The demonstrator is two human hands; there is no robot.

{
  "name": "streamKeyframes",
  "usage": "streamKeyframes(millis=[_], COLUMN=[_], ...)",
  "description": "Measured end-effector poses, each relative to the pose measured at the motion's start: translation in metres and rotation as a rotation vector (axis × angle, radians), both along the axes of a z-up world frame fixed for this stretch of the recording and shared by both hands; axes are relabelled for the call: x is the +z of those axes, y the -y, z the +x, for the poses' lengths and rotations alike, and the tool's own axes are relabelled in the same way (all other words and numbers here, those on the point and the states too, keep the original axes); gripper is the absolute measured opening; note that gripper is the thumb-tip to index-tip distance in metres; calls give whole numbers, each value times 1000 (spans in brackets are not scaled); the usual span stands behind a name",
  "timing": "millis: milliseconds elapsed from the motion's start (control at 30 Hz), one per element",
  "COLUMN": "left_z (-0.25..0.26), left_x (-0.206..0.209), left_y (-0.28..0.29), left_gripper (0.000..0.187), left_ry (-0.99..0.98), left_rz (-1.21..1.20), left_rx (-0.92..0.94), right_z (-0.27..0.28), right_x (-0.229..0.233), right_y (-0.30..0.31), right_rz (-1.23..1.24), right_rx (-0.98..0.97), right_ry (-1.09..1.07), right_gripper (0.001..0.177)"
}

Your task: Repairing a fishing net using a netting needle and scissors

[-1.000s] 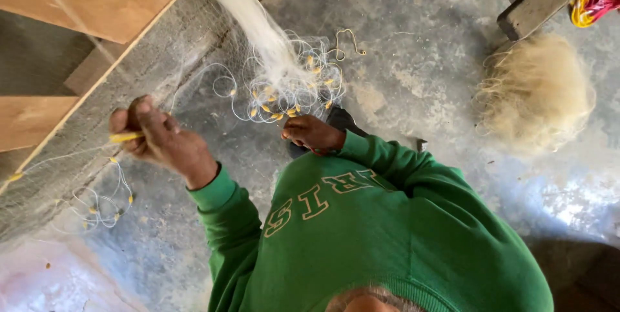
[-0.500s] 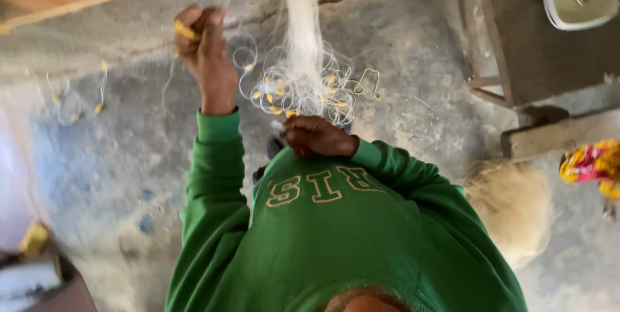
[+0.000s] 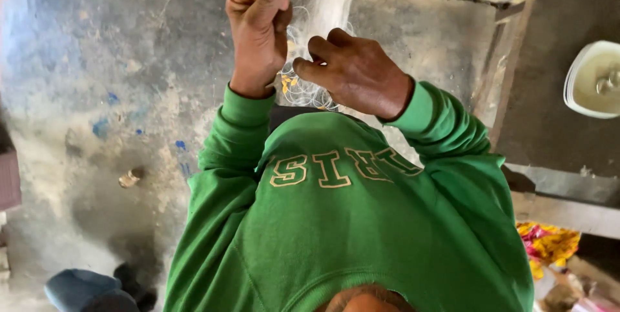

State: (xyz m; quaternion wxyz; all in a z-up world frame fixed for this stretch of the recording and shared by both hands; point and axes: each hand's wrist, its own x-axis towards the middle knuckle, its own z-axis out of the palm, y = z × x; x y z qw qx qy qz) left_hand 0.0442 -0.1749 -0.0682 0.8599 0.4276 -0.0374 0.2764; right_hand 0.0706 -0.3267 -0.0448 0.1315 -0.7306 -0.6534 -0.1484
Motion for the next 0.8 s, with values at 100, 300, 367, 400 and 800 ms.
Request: streamKeyframes(millis=[100, 300, 367, 400, 800], left_z=[0, -3, 0, 4, 0], left_x=[4, 8, -5, -3, -6], left_y=[9, 18, 18, 20, 6], left_gripper=[13, 9, 16, 16, 15], left_ry=[82, 12, 41, 48, 159], left_rz=[-4, 11, -85, -85, -147], left_rx=[87, 77, 24, 15, -46], right_z=[3, -5, -5, -5, -47], right_x=[5, 10, 10, 9, -41], right_y=[-4, -14, -15, -16, -28], right_rz=[-99, -26, -26, -26, 553], right_rx=[70, 176, 169, 160, -22], right_ry=[82, -19, -165, -158, -609], right_gripper=[24, 24, 9, 9, 42])
